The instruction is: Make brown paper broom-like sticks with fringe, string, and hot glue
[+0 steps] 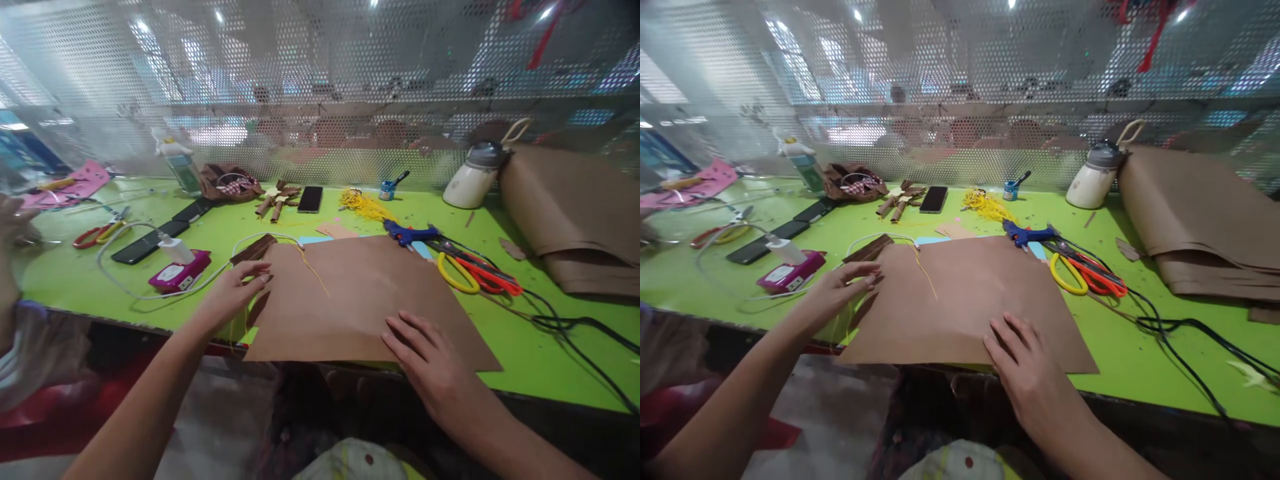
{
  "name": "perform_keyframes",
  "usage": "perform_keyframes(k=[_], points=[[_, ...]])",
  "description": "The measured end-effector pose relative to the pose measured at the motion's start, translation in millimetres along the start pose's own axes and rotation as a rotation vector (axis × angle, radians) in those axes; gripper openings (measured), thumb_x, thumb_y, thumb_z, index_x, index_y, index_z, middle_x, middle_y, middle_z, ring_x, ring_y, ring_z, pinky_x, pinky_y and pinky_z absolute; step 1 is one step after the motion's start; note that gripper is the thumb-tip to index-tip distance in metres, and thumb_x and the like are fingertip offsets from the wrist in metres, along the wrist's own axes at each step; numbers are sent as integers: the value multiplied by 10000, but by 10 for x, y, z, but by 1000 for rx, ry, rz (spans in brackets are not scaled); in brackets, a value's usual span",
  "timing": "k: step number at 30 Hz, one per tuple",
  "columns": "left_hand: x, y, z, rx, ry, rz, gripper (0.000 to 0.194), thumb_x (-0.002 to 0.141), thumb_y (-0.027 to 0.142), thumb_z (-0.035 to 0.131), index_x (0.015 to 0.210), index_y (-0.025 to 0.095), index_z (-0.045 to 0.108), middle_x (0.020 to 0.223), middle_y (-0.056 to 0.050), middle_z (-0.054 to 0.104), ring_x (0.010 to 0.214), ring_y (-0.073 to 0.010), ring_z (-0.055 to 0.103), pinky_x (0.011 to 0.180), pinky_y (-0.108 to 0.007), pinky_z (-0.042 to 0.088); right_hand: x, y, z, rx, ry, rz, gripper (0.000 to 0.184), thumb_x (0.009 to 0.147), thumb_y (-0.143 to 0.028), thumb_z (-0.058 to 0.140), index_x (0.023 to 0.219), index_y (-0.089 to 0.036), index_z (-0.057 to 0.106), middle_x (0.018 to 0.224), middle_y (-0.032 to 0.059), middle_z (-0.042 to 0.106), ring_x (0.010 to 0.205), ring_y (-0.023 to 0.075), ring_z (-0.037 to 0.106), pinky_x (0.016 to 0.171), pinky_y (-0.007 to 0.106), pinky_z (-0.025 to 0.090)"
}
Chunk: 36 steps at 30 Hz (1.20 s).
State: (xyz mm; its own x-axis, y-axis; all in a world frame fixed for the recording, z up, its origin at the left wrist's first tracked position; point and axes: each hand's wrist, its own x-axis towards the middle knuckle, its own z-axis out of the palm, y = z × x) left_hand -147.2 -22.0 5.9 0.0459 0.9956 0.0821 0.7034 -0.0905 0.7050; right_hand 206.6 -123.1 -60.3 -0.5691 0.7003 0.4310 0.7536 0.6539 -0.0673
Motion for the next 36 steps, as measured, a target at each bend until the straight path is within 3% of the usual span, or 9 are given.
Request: perform_keyframes(k=[5,7,10,13,21,26,31,36], points=[[-119,309,75,204,90,166,475,829,507,472,1099,148,627,1113,-132,628,979,-258,610,815,-393,505,38,-16,-57,3,-47,24,399,867,-73,439,1239,-137,569,1320,164,539,1241,335,425,953,559,431],[-250,450,109,225,-49,298,421,859,479,465,1106,179,625,1083,-106,645,971,-233,611,842,-372,492,63,-34,-77,-7,-63,44,401,853,-66,442,1224,-136,579,1314,169,544,1226,339,437,940,568,432],[-372,586,158,274,-346,470,342,904,405,452,1134,214,617,1129,-79,628,1011,-199,588,884,-322,463,105,-59,-126,2,-80,76,398,852,-70,438,1215,-140,584,1307,168,551,1220,334,448,943,574,430],[-347,599,209,350,-469,532,301,927,365,425,1049,208,651,1087,-68,620,968,-178,584,863,-297,450,125,-43,-219,75,-133,86,366,885,-162,471,1237,-162,567,1323,148,537,1245,308,436,984,548,422],[-287,497,294,377,-446,575,315,928,372,423,1024,185,658,1063,-85,576,938,-179,560,865,-304,421,34,237,-403,127,-215,98,373,876,-202,510,1244,-177,562,1317,139,522,1247,285,422,1013,518,408],[-263,644,267,480,-467,572,329,932,369,389,1006,212,670,1005,-74,608,909,-190,580,808,-295,434,63,311,-450,148,-240,52,322,889,-187,501,1195,-202,602,1257,124,573,1187,257,481,965,463,460],[-37,832,294,495,-445,576,316,893,396,440,1011,226,679,961,-63,656,856,-195,612,762,-281,449,180,314,-500,157,-190,31,279,929,-168,434,1104,-200,648,1138,113,647,1068,216,564,893,395,503],[71,912,437,491,-525,651,295,893,360,435,975,214,678,923,-65,660,825,-186,614,749,-272,439,262,330,-589,170,-336,29,293,951,-218,396,1107,-198,643,1132,110,640,1041,229,571,866,403,503]])
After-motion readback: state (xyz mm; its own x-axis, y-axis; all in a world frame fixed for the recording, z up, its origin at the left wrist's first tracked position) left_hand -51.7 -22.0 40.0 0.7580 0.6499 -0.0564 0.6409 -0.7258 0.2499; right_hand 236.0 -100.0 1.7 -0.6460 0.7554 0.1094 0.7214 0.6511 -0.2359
